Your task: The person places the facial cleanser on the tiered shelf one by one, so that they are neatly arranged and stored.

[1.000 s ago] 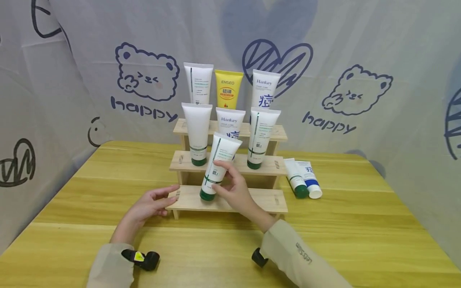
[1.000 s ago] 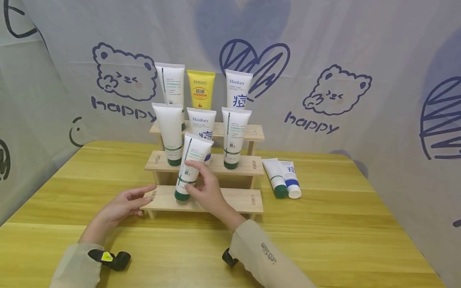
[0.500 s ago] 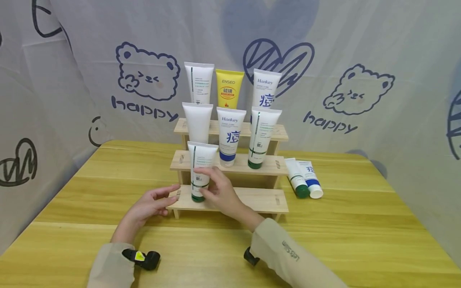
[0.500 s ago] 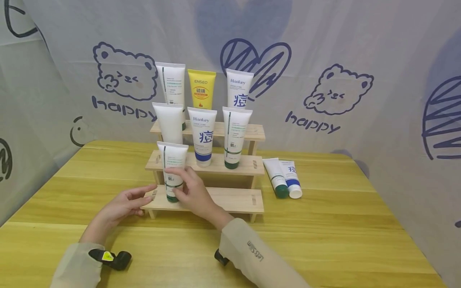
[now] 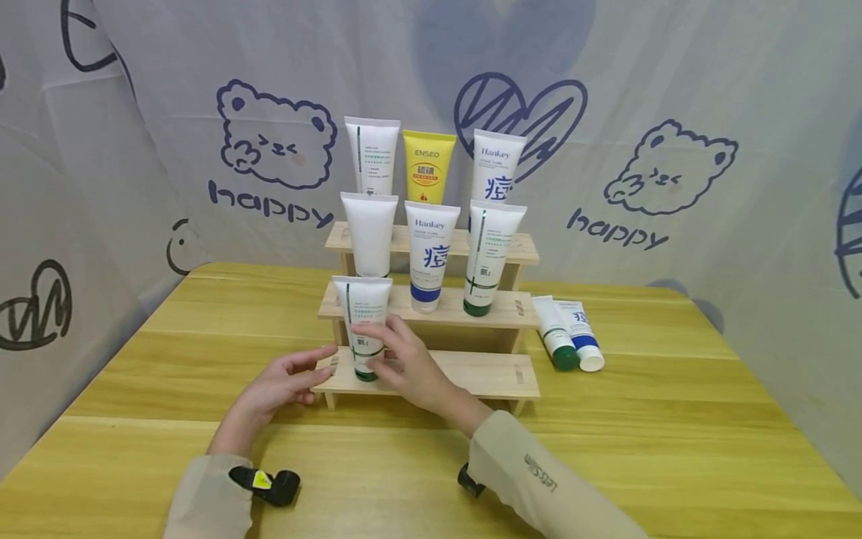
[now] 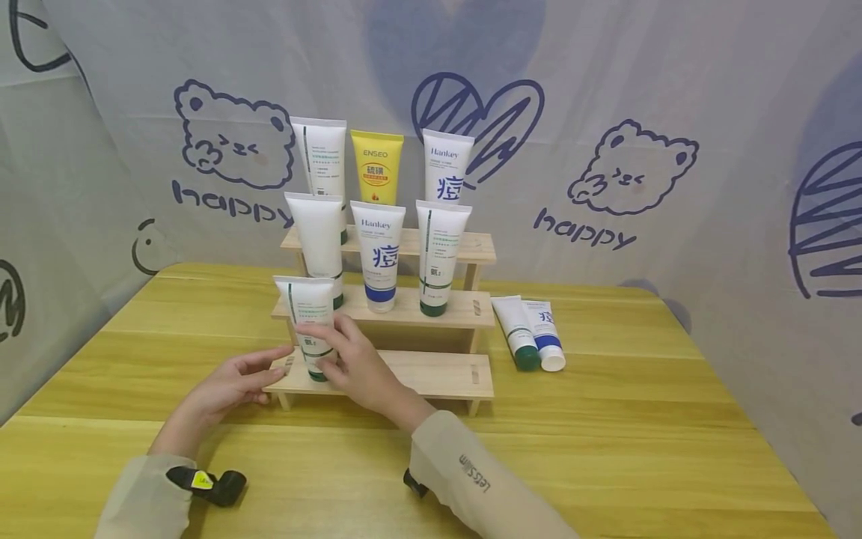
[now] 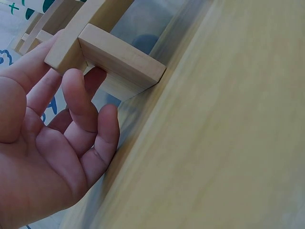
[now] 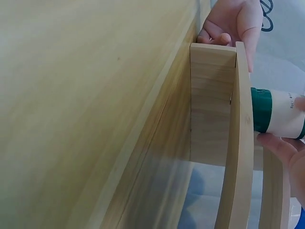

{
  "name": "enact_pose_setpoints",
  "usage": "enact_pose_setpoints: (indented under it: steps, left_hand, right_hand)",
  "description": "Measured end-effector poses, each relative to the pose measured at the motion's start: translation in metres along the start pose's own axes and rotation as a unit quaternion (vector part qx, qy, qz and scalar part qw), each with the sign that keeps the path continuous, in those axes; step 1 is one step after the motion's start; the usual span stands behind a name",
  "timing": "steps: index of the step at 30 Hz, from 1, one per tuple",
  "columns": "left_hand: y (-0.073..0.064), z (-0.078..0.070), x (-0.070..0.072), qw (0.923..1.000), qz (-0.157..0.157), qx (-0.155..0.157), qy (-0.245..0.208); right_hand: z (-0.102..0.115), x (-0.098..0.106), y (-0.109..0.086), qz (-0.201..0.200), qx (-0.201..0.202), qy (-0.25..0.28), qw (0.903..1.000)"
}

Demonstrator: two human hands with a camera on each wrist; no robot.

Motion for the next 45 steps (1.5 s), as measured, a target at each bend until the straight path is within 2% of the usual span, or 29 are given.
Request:
enact_pose_setpoints:
  steps: [8, 12, 17, 23, 27, 30, 34, 37, 45]
  left_hand:
    - [0.001, 0.001, 0.0, 1.0, -0.002, 0.0, 0.001]
    - [0.001, 0.001, 0.0, 1.0, -0.002, 0.002, 0.002]
    - [0.001, 0.0, 0.0, 1.0, -0.002, 0.001, 0.0]
    - [0.0, 0.0, -0.001, 1.0, 0.001, -0.001, -0.005]
    - [0.0, -0.001, -0.002, 1.0, 0.003, -0.003, -0.008]
    - [-0.001, -0.001, -0.002, 1.0, 0.003, -0.003, -0.008]
    - [-0.001, -0.001, -0.001, 1.0, 0.002, -0.002, -0.006]
    - [-0.001, -0.001, -0.001, 1.0, 0.002, -0.002, -0.003]
    - [-0.002, -0.001, -0.001, 1.0, 0.0, -0.002, 0.002]
  right_hand:
    - [0.0, 0.004, -0.007, 0.001, -0.013, 0.035, 0.9993]
    - [-0.001, 0.006, -0.011, 0.011, -0.023, 0.023, 0.9994]
    - [0.003, 0.012, -0.014, 0.015, -0.009, -0.004, 0.9998]
    - [0.006, 0.02, -0.019, 0.007, -0.009, 0.006, 0.9999]
    - [0.015, 0.029, -0.019, -0.006, -0.025, 0.016, 0.9995]
    - [0.021, 0.036, -0.019, -0.012, -0.055, 0.034, 0.9978]
    - [0.014, 0.044, -0.025, -0.023, -0.12, 0.074, 0.9897]
    - [0.007, 0.051, -0.031, -0.041, -0.149, 0.093, 0.9835]
    - [0.002, 0.076, -0.042, -0.081, -0.157, 0.06, 0.9825]
Point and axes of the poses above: each hand's wrist, its own y-axis towards the middle knuckle, its own x-axis out of the back of the hand, z = x × y, the point moved 10 cm from there along y, towards the middle knuckle, and after that the axes turned 8 degrees about x, right-handed, at the moved point
